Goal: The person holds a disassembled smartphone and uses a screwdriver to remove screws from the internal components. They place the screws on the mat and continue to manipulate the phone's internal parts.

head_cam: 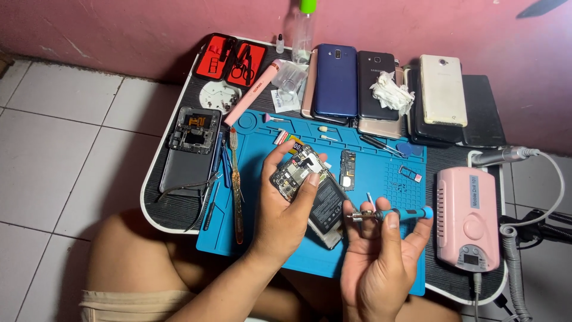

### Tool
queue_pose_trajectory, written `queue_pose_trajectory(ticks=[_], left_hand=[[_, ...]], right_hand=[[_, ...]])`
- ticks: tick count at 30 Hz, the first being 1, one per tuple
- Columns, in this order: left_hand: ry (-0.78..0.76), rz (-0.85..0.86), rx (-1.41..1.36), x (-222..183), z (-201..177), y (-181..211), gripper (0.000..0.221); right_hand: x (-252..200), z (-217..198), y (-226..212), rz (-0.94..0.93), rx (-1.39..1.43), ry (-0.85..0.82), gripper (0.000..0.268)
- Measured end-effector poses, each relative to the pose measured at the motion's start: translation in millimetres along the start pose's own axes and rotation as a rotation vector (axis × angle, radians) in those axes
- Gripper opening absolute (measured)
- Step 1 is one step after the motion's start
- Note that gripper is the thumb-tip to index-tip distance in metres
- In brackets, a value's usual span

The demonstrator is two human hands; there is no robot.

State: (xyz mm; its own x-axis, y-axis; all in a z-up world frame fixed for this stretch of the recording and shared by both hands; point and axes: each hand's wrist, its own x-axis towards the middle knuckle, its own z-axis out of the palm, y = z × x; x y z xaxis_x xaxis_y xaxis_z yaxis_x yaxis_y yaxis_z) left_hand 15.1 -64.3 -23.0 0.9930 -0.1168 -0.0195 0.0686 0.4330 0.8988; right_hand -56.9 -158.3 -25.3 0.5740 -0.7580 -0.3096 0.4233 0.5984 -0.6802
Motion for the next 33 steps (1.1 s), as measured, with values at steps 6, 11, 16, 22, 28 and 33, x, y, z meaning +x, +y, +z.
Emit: queue_pose_trajectory(ticks=[6,11,16,22,28,33], left_hand=[[-0.096,-0.102,-0.083,3.2,-8.5,6.5,0.037],[-0.226,-0.235,-0.134,1.3,-15.7,8.4,0.034],[-0.304,-0.422,-0.305,4.6,-20.4,12.8,0.035],[-0.367,-0.539,-0.692,5.4,-24.7,4.2,0.069],[-0.375,-0.610,-0.707,9.4,-23.9,2.7,0.085],[-0.413,-0.595,-0.672,9.4,-24.4,-0.4,0.088]], right_hand=[[-8.1,6.2,-6.4,-0.139,-0.123,0.068,0.063],[-3.2,-7.5,-3.9,-0.256,-0.201,0.055,0.071],[-0.4,-9.8,-1.3,-0.316,-0.199,0.031,0.072],[-0.5,-8.3,1.0,-0.330,-0.219,0.048,0.070],[2.8,-12.0,6.2,-0.343,-0.225,0.033,0.070],[1.9,-8.3,7.8,-0.358,-0.175,0.028,0.072]])
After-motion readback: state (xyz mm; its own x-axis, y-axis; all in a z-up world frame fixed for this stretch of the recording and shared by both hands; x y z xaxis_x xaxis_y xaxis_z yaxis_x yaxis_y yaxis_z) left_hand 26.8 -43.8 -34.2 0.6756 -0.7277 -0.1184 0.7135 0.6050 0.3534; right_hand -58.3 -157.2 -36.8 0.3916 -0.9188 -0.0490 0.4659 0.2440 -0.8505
